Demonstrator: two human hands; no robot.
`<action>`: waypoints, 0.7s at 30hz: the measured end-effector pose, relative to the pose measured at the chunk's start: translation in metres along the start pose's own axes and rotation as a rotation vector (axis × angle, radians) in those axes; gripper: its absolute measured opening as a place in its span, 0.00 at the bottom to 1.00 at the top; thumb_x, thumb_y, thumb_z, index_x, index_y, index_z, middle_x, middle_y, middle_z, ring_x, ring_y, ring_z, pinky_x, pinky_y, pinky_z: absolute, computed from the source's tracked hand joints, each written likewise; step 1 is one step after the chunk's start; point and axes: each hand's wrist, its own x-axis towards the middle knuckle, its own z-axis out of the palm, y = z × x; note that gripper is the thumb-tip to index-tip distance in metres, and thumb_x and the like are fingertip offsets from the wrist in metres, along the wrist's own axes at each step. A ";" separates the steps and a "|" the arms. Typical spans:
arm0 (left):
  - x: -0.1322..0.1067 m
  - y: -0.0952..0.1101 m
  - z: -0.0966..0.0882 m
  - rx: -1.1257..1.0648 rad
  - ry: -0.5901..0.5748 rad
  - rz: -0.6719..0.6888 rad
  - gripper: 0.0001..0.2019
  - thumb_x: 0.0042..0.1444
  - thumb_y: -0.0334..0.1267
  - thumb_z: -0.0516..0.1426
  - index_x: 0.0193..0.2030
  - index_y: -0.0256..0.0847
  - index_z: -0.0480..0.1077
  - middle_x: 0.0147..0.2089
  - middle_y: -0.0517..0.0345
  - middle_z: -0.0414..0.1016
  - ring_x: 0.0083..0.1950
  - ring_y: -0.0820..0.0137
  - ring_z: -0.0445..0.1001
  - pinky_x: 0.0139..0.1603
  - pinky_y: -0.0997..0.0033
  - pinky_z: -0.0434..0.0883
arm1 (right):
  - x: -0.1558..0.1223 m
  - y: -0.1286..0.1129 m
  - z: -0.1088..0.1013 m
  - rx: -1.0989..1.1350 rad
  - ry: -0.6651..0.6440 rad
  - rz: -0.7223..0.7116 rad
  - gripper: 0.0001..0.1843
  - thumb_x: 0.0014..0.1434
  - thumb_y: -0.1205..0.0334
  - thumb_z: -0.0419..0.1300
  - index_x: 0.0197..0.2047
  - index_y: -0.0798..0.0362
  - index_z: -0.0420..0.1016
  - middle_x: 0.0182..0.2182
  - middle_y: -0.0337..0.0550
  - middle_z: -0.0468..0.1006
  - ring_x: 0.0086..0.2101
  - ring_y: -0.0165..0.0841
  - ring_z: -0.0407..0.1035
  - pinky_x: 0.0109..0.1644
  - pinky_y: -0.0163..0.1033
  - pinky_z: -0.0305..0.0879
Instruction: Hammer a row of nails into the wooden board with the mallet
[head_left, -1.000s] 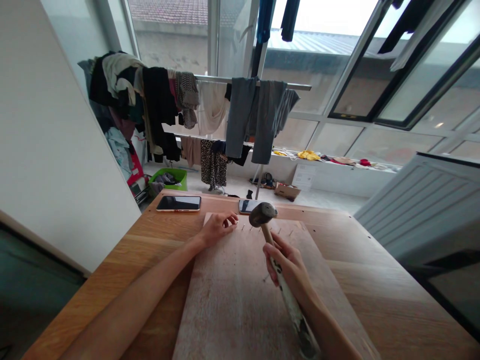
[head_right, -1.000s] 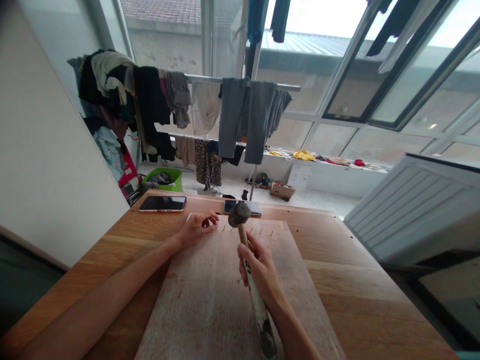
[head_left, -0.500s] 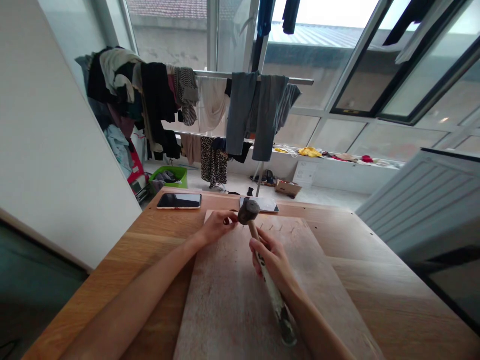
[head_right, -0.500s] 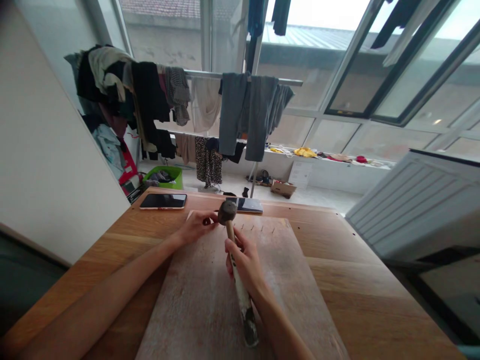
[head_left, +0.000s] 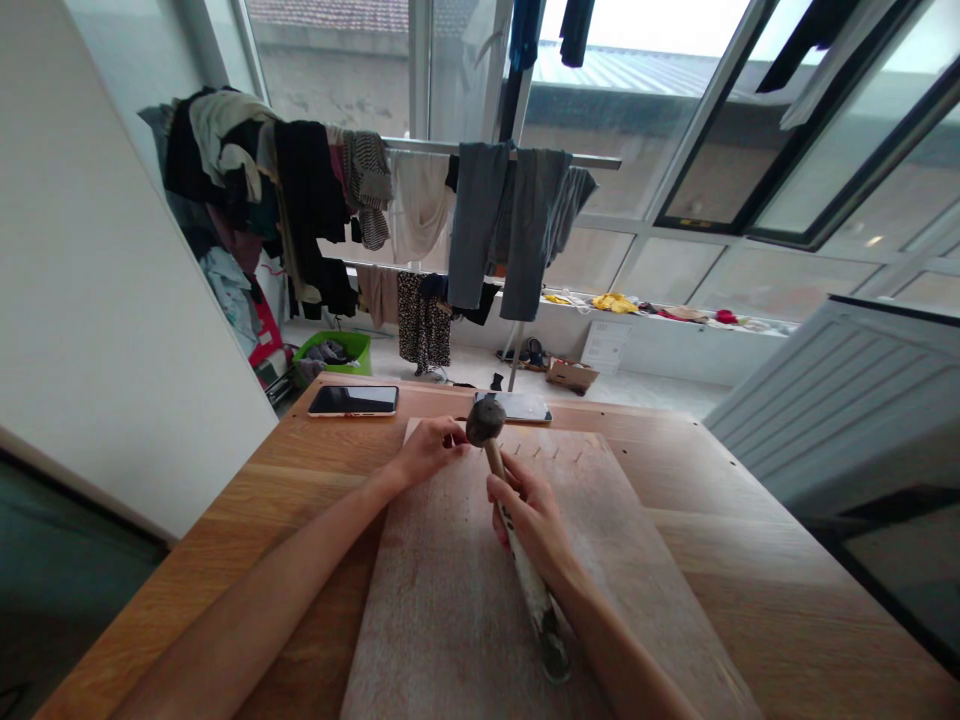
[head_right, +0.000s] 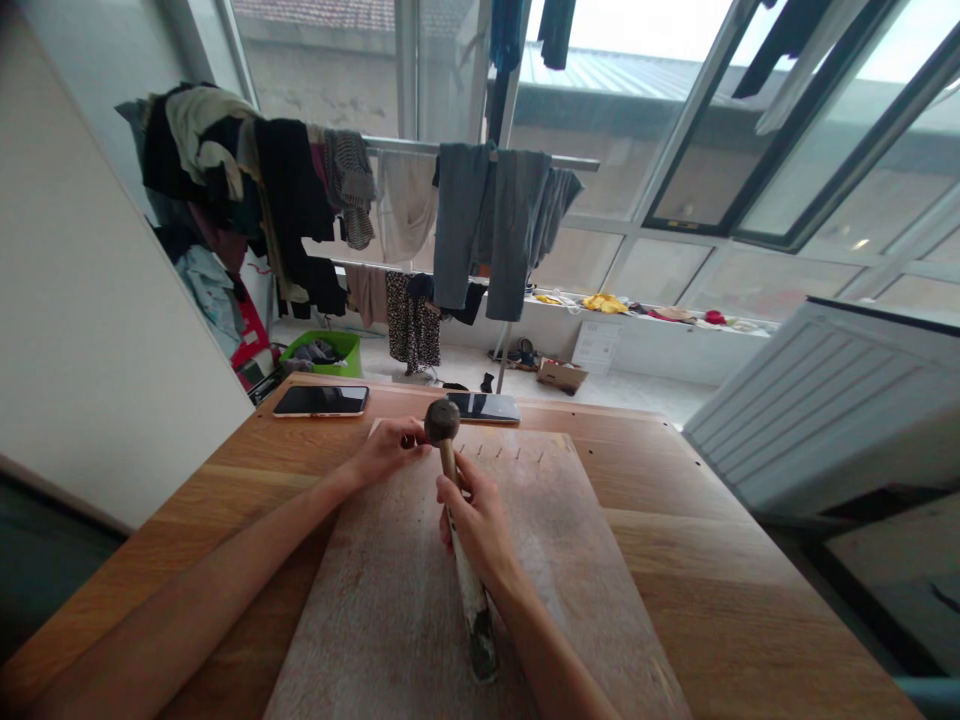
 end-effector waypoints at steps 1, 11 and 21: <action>0.000 0.000 0.000 -0.003 -0.005 0.007 0.06 0.53 0.30 0.59 0.35 0.38 0.78 0.32 0.58 0.74 0.32 0.73 0.69 0.34 0.75 0.67 | 0.000 0.000 0.000 -0.007 0.002 0.006 0.20 0.59 0.53 0.59 0.51 0.54 0.71 0.26 0.29 0.64 0.12 0.21 0.61 0.11 0.28 0.56; -0.001 -0.001 0.001 0.036 -0.009 0.000 0.05 0.53 0.29 0.59 0.36 0.37 0.76 0.32 0.60 0.73 0.31 0.75 0.70 0.34 0.76 0.67 | -0.002 -0.002 -0.003 -0.002 0.005 0.018 0.19 0.59 0.52 0.59 0.50 0.53 0.70 0.26 0.30 0.65 0.11 0.21 0.60 0.10 0.28 0.54; -0.010 0.071 0.015 0.441 -0.154 0.434 0.04 0.61 0.29 0.55 0.38 0.38 0.70 0.39 0.52 0.73 0.42 0.66 0.72 0.44 0.68 0.69 | -0.004 -0.027 -0.051 0.153 0.365 -0.135 0.10 0.60 0.53 0.59 0.33 0.50 0.66 0.15 0.28 0.63 0.12 0.23 0.54 0.13 0.28 0.51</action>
